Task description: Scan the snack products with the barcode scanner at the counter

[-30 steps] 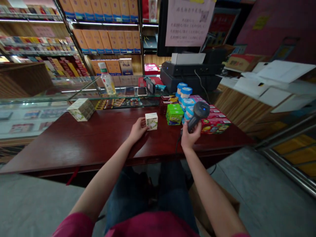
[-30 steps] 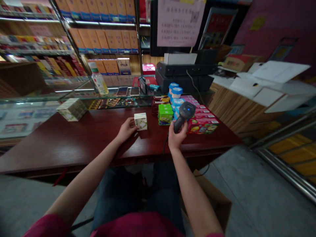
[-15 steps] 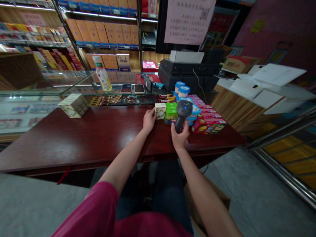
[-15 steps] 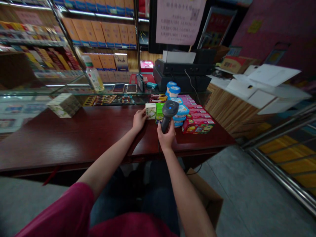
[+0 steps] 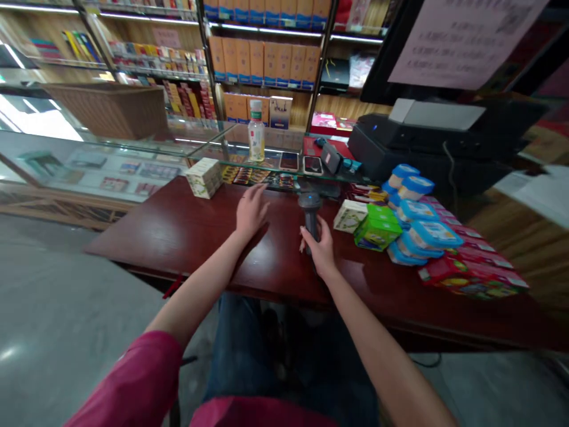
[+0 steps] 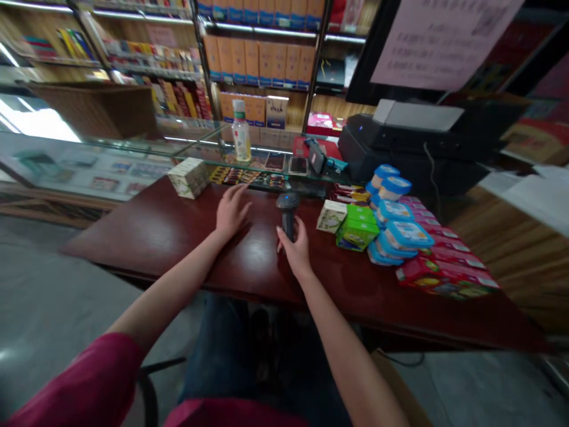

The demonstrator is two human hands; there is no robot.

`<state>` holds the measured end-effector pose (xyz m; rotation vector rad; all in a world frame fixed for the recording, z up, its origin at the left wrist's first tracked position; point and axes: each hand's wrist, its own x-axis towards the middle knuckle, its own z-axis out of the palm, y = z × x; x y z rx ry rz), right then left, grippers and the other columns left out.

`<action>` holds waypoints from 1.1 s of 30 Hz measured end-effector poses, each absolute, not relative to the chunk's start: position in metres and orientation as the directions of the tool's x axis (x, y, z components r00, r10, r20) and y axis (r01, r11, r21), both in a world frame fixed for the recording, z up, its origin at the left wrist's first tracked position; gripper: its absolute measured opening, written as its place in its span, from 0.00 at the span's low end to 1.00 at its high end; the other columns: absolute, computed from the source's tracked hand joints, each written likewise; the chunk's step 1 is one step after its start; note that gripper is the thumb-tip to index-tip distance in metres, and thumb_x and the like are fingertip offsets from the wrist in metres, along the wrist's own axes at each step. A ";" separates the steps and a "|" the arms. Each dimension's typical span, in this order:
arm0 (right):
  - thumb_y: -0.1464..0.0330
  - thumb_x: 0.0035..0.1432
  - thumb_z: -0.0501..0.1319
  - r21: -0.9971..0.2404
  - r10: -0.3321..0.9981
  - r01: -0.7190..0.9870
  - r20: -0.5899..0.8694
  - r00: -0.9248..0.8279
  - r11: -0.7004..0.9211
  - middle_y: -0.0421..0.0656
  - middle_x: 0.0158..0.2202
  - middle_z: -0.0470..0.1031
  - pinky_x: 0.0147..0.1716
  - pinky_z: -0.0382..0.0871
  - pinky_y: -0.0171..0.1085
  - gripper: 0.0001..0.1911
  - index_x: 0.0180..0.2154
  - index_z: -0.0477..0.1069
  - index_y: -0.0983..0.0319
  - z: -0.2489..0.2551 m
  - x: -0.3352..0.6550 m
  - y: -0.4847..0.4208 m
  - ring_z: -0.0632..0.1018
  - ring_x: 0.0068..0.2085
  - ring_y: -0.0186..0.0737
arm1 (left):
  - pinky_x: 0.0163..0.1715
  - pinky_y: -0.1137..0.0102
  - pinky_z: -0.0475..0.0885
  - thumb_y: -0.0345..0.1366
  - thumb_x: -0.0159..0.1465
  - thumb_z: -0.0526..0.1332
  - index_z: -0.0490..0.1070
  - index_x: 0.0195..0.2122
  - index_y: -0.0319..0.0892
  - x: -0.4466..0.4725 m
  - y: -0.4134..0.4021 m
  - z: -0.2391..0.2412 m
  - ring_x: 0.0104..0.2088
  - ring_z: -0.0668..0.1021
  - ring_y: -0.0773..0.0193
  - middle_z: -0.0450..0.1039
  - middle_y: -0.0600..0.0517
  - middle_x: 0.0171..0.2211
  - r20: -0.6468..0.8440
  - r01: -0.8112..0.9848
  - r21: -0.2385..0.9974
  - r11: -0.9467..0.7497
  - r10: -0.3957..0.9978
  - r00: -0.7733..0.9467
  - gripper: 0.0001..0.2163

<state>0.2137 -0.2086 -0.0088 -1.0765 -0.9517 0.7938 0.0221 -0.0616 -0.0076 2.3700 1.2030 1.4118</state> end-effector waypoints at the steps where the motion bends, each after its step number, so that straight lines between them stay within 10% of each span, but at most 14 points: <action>1: 0.53 0.53 0.73 -0.957 0.916 -0.126 0.205 0.345 0.261 0.36 0.36 0.77 0.19 0.69 0.33 0.35 0.57 0.66 0.55 -0.008 0.202 -0.200 0.72 0.20 0.30 | 0.73 0.54 0.60 0.36 0.68 0.65 0.63 0.71 0.48 -0.011 -0.055 -0.005 0.71 0.65 0.48 0.62 0.42 0.70 0.714 0.616 0.492 -0.615 0.690 0.119 0.29; 8: 0.57 0.44 0.79 -0.973 0.991 -0.206 0.091 0.094 0.109 0.35 0.34 0.76 0.18 0.69 0.36 0.38 0.54 0.68 0.56 -0.008 0.155 -0.169 0.71 0.20 0.31 | 0.76 0.48 0.50 0.38 0.54 0.78 0.49 0.75 0.41 -0.129 0.000 -0.011 0.76 0.54 0.39 0.51 0.32 0.74 0.584 0.628 0.736 -0.253 0.706 -0.400 0.53; 16: 0.57 0.50 0.78 -0.986 0.998 -0.164 0.036 -0.047 0.028 0.39 0.35 0.78 0.20 0.70 0.37 0.34 0.55 0.70 0.58 -0.001 0.166 -0.182 0.72 0.21 0.32 | 0.72 0.55 0.61 0.26 0.57 0.72 0.56 0.69 0.35 -0.126 0.035 -0.019 0.69 0.67 0.45 0.62 0.31 0.66 0.491 0.557 0.804 -0.207 0.761 -0.425 0.41; 24: 0.56 0.49 0.77 -0.973 0.999 -0.229 0.039 -0.012 0.035 0.39 0.34 0.80 0.20 0.70 0.35 0.32 0.51 0.70 0.59 -0.003 0.167 -0.179 0.72 0.21 0.31 | 0.61 0.55 0.71 0.35 0.56 0.76 0.64 0.54 0.42 -0.129 0.029 -0.014 0.58 0.77 0.48 0.73 0.41 0.54 0.340 0.511 0.859 -0.043 0.793 -0.506 0.28; 33: 0.56 0.48 0.77 -0.942 0.983 -0.312 0.073 0.166 0.123 0.37 0.33 0.80 0.17 0.69 0.34 0.27 0.45 0.70 0.57 -0.004 0.171 -0.174 0.72 0.20 0.31 | 0.60 0.51 0.73 0.37 0.53 0.76 0.70 0.56 0.41 -0.090 -0.004 -0.015 0.58 0.78 0.46 0.77 0.40 0.55 0.431 0.490 0.765 -0.419 0.897 0.095 0.30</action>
